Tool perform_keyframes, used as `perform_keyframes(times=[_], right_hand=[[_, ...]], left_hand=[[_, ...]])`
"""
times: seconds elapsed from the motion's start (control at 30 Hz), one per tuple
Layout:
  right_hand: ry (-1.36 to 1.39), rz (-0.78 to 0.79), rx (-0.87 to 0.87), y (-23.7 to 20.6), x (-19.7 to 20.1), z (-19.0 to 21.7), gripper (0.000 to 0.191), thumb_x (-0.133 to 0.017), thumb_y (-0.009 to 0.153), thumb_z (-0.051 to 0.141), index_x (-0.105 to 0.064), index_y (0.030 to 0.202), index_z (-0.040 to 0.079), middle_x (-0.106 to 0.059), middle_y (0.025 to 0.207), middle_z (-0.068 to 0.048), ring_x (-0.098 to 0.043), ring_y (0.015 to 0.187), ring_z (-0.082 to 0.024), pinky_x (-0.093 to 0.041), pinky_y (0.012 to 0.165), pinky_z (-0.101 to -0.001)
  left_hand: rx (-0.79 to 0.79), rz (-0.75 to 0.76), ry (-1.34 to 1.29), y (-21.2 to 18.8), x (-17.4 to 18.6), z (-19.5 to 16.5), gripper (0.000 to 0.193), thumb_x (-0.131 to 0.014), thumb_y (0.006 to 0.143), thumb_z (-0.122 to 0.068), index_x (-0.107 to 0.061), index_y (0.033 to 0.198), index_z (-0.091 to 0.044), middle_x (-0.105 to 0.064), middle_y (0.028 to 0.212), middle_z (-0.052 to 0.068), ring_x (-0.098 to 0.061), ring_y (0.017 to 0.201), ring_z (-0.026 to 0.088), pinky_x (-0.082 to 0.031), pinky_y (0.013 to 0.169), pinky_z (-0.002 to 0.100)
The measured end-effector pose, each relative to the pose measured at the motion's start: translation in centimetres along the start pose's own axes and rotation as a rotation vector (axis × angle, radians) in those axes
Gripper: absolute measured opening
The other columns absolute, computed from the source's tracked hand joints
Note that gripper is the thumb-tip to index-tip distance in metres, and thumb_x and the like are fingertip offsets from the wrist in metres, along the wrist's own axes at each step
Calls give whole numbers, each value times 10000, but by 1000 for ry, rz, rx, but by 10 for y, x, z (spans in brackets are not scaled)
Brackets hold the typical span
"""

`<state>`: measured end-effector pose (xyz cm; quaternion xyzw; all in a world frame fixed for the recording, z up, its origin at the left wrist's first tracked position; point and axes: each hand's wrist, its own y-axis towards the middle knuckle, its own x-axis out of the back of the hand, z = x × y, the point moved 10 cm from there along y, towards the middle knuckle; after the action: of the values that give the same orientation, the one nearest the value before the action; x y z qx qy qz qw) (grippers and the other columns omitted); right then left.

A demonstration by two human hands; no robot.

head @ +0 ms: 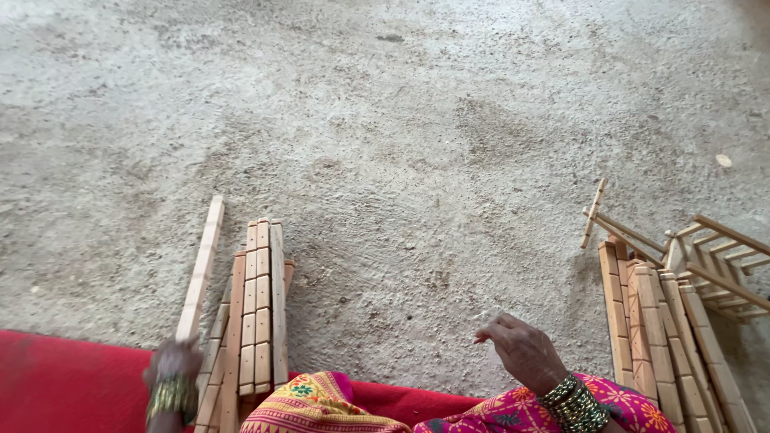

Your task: The person sits on a mat on the floor and assembles wooden chair parts, inserting dowels or rungs into holes along a wooden rail and pressing and tapping them into place by hand. They work on one rail at a time and set finished rails onto a pile of similar parts beside them.

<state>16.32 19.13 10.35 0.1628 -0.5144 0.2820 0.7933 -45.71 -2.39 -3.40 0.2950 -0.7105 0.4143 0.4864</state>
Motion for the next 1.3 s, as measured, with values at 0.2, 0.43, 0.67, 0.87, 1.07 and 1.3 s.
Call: perform_keyframes(times=[0.2, 0.43, 0.67, 0.87, 1.07, 1.3], right_hand=[[-37, 21, 8, 1, -10, -1, 190, -555, 938, 152, -736, 988, 182, -702, 908, 38, -687, 690, -110, -613, 583, -283], [-50, -49, 46, 3, -3, 3, 195, -554, 931, 114, -741, 930, 172, -708, 899, 29, -698, 713, -130, -606, 610, -301], [-79, -36, -10, 4, -1, -2, 183, -565, 940, 142, -744, 926, 183, -706, 897, 34, -701, 712, -138, -604, 629, -310], [-66, -56, 33, 6, -2, 0, 178, -566, 942, 151, -742, 948, 173, -714, 903, 28, -706, 714, -133, -610, 615, -311], [-29, -74, -33, 10, -2, -8, 195, -545, 960, 144, -709, 1064, 155, -694, 920, 0, -708, 701, -166, -615, 623, -326], [69, -169, 5, 10, 7, -8, 99, -644, 876, 166, -717, 919, 115, -692, 888, -65, -695, 783, -257, -578, 692, -412]], left_hand=[[57, -62, -182, -69, -14, 71, 192, -636, 923, -320, -675, 877, -138, -670, 888, 170, -683, 857, 281, -596, 870, 441], [-15, -70, -154, -96, -12, 53, 465, -655, 953, -381, -688, 679, -6, -734, 692, 194, -716, 694, 268, -669, 781, 373], [232, 22, -4, -74, -5, 26, 569, -702, 885, -429, -542, 1272, -43, -701, 1206, 259, -680, 1125, 420, -530, 972, 523], [221, 22, 57, -69, 20, 23, 453, -681, 863, -379, -612, 1222, -112, -719, 1203, 218, -682, 1132, 421, -527, 987, 564], [105, 41, -407, -90, 43, -2, 484, -694, 875, -355, -566, 1203, -22, -741, 973, 237, -736, 813, 367, -574, 758, 517], [-334, 439, -1126, -129, 5, -158, 391, -688, 891, -272, -554, 1060, 54, -594, 763, 115, -541, 511, 145, -476, 366, 266]])
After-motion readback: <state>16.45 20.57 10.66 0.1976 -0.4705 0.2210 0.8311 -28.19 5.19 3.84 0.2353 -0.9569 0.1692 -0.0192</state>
